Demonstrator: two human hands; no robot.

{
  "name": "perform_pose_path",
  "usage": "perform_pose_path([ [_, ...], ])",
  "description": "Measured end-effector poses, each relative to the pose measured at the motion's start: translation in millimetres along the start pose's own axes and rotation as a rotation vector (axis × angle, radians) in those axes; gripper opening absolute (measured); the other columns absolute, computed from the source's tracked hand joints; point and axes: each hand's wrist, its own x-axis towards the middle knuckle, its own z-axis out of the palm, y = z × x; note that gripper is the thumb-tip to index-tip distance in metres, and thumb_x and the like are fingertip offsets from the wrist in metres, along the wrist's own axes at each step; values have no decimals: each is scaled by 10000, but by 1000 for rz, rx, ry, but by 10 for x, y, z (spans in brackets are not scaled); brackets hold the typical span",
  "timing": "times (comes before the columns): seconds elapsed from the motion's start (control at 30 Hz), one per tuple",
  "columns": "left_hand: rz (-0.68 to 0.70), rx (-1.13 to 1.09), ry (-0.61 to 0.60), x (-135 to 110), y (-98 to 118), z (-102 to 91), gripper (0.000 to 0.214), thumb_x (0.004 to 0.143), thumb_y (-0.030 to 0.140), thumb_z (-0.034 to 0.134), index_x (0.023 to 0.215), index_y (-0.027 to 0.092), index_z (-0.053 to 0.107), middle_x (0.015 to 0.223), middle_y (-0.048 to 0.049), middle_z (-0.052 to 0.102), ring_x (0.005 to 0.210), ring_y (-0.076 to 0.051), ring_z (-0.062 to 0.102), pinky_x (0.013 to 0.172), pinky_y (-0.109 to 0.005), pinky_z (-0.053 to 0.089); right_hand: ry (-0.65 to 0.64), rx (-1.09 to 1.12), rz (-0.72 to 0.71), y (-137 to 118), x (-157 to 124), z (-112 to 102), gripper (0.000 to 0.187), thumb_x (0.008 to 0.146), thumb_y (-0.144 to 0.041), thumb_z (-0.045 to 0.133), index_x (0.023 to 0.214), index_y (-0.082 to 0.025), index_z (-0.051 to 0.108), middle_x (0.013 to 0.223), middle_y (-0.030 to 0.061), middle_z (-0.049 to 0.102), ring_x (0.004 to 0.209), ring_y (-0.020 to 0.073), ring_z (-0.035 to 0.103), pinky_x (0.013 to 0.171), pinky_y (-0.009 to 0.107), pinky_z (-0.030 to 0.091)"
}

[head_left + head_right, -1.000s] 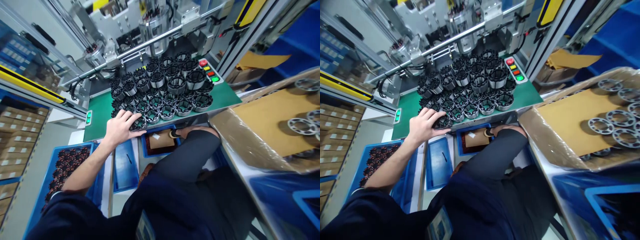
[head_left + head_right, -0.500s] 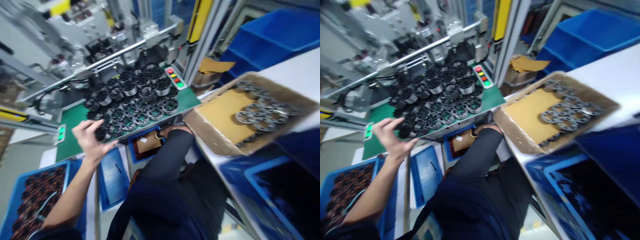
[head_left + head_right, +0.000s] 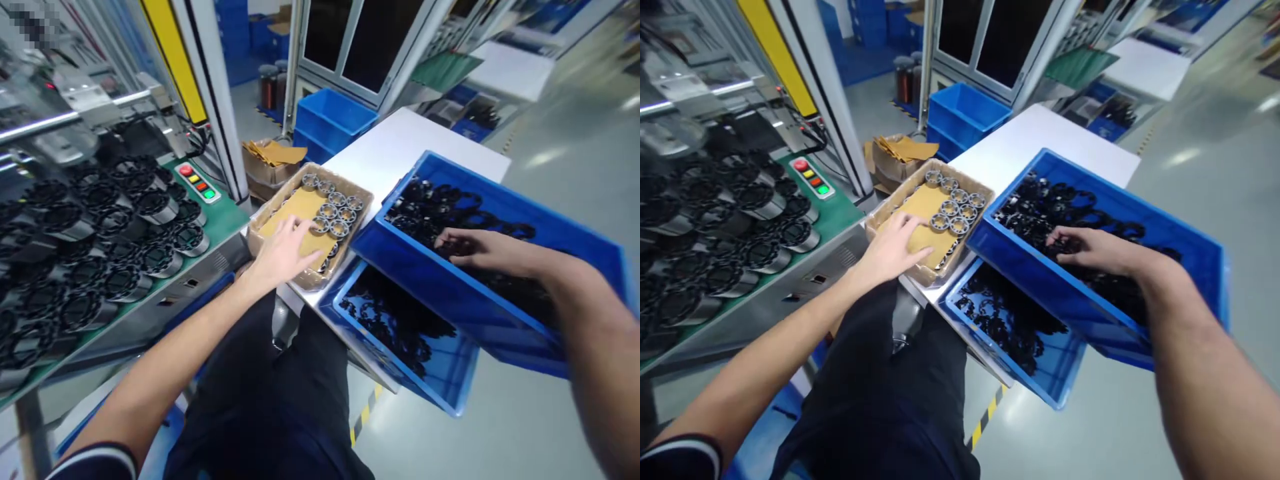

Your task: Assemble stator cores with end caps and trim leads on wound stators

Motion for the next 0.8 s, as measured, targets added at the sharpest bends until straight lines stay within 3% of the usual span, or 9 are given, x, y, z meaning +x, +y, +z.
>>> perform_pose_path([
  [0.1, -56, 17, -90, 690, 105, 303, 648, 1063, 295, 843, 1665, 207, 619, 1665, -200, 621, 1536, -399, 632, 1282, -611, 580, 31, -11, 49, 132, 54, 113, 159, 1002, -325, 856, 1095, -213, 790, 870, 18, 782, 786, 204, 725, 805, 357, 581],
  [0.2, -138, -6, -144, 1147, 157, 508, 585, 1091, 374, 839, 1622, 204, 661, 1682, -175, 641, 1514, -387, 666, 1259, -655, 608, 138, -28, 74, 159, 59, 135, 210, 1130, -402, 779, 1138, -193, 766, 943, 8, 744, 817, 162, 687, 850, 343, 612],
  [0.3, -203, -110, -182, 1410, 154, 552, 523, 1103, 436, 834, 1548, 190, 710, 1634, -165, 684, 1461, -360, 707, 1227, -626, 640, 237, -14, 73, 109, 22, 41, 277, 1188, -461, 721, 1091, -205, 758, 987, 15, 738, 861, 157, 700, 855, 325, 632],
  [0.4, -259, -294, -219, 1493, 96, 478, 487, 1104, 434, 836, 1505, 178, 728, 1565, -158, 722, 1391, -335, 744, 1171, -580, 675, 341, 33, 82, 24, -35, -56, 291, 1193, -468, 719, 1080, -201, 752, 1026, 30, 755, 882, 155, 705, 865, 326, 647],
  [0.5, -309, -540, -238, 1361, 17, 340, 440, 1121, 442, 815, 1458, 170, 737, 1441, -135, 765, 1239, -285, 787, 1056, -503, 717, 390, 123, 99, -67, -106, -84, 312, 1198, -481, 716, 1086, -193, 761, 1034, 37, 787, 887, 155, 739, 885, 334, 665],
  [0.6, -308, -825, -201, 997, -26, 169, 438, 1142, 508, 761, 1418, 170, 724, 1253, -99, 786, 1019, -215, 780, 878, -391, 709, 405, 213, 134, -160, -172, -96, 377, 1217, -504, 683, 1043, -182, 772, 951, 22, 789, 870, 155, 774, 907, 347, 678],
  [0.7, -256, -1092, -138, 423, -1, 25, 609, 1136, 729, 588, 1368, 182, 719, 1104, -108, 793, 904, -216, 757, 717, -337, 646, 503, 257, 194, -257, -221, -154, 472, 1253, -459, 591, 948, -159, 790, 868, 40, 780, 891, 156, 790, 943, 346, 651],
  [0.8, -233, -1283, -98, -285, 80, -24, 824, 1023, 949, 517, 1310, 205, 722, 1080, -148, 819, 851, -260, 761, 573, -326, 554, 677, 283, 220, -411, -284, -161, 532, 1237, -404, 531, 940, -78, 828, 926, 177, 833, 978, 207, 832, 894, 383, 585],
])
